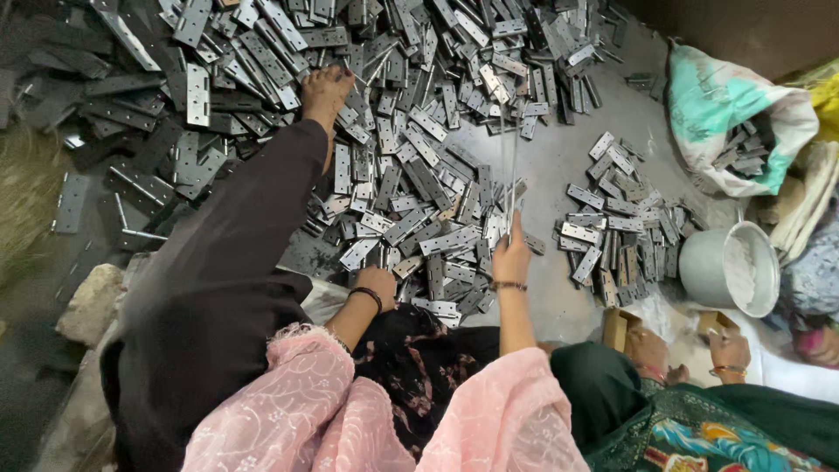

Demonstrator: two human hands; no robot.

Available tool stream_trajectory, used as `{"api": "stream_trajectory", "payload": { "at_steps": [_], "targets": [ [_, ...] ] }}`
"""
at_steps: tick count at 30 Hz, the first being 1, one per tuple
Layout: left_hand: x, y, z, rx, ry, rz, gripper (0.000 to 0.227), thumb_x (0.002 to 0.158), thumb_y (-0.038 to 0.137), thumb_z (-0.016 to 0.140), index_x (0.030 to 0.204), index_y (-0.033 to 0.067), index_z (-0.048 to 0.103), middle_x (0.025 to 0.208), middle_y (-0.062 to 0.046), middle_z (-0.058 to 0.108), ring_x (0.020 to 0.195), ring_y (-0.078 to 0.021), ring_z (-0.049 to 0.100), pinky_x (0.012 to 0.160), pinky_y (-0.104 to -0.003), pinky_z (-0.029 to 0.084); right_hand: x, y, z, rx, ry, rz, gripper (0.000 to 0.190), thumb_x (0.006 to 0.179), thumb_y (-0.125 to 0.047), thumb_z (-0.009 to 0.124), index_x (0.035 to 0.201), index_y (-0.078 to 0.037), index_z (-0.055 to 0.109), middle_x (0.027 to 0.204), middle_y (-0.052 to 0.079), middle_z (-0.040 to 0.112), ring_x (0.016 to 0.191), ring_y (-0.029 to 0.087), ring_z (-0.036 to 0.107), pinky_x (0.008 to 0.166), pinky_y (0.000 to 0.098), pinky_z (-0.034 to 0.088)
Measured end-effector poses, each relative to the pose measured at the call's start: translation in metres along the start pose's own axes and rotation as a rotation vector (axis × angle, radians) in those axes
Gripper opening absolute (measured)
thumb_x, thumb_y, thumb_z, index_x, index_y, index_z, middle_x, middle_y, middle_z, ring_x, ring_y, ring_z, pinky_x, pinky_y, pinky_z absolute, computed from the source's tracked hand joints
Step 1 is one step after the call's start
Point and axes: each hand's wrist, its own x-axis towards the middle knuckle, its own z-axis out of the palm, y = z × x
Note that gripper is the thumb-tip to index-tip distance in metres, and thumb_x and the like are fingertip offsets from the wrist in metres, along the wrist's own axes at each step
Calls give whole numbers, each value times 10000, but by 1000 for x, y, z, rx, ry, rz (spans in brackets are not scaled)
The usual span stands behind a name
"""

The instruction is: The person sits on the floor and sorts a large pile of small metal parts by hand. They pick up individual pieces, inspect them, and place them into a separate pile. Another person is visible nearby, also sorting parts.

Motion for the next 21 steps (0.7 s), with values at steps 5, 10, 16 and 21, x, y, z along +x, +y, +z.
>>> {"api": "stream_trajectory", "payload": {
  "at_steps": [5, 10, 16, 21],
  "targets": [
    [-6, 4, -7, -1, -9, -7, 503, 762, 510, 835, 1000, 70, 781, 1088, -134, 741, 1084, -334, 673, 916, -434, 560, 137, 15, 52, -95, 89, -142, 607, 931, -9, 530, 1529, -98, 483, 863, 308, 680, 820, 480, 672, 751, 553, 518],
    [0, 0, 2, -45, -19, 20, 471, 776, 498, 823, 956, 65, 785, 1064, -160, 743, 1068, -354, 677, 926, -442, 553, 236, 19, 79, -260, -19, -68, 647, 856, 32, 499, 1491, -91, 505, 918, 336, 679, 885, 498, 669, 781, 560, 524],
    [4, -2, 7, -42, 11, 4, 392, 780, 438, 800, 942, 81, 789, 1041, -148, 748, 1051, -343, 688, 906, -441, 559, 233, 31, 82, -286, -171, -35, 724, 885, 45, 473, 1593, -59, 362, 935, 344, 685, 922, 503, 682, 829, 549, 543],
    [-1, 0, 0, 16, -28, 2, 439, 811, 485, 772, 1002, 90, 775, 1067, -141, 746, 1075, -335, 684, 916, -436, 562, 135, 45, 99, -305, -82, -134, 815, 795, 40, 540, 1564, -77, 295, 898, 343, 678, 856, 503, 683, 807, 563, 537]
  ]
}}
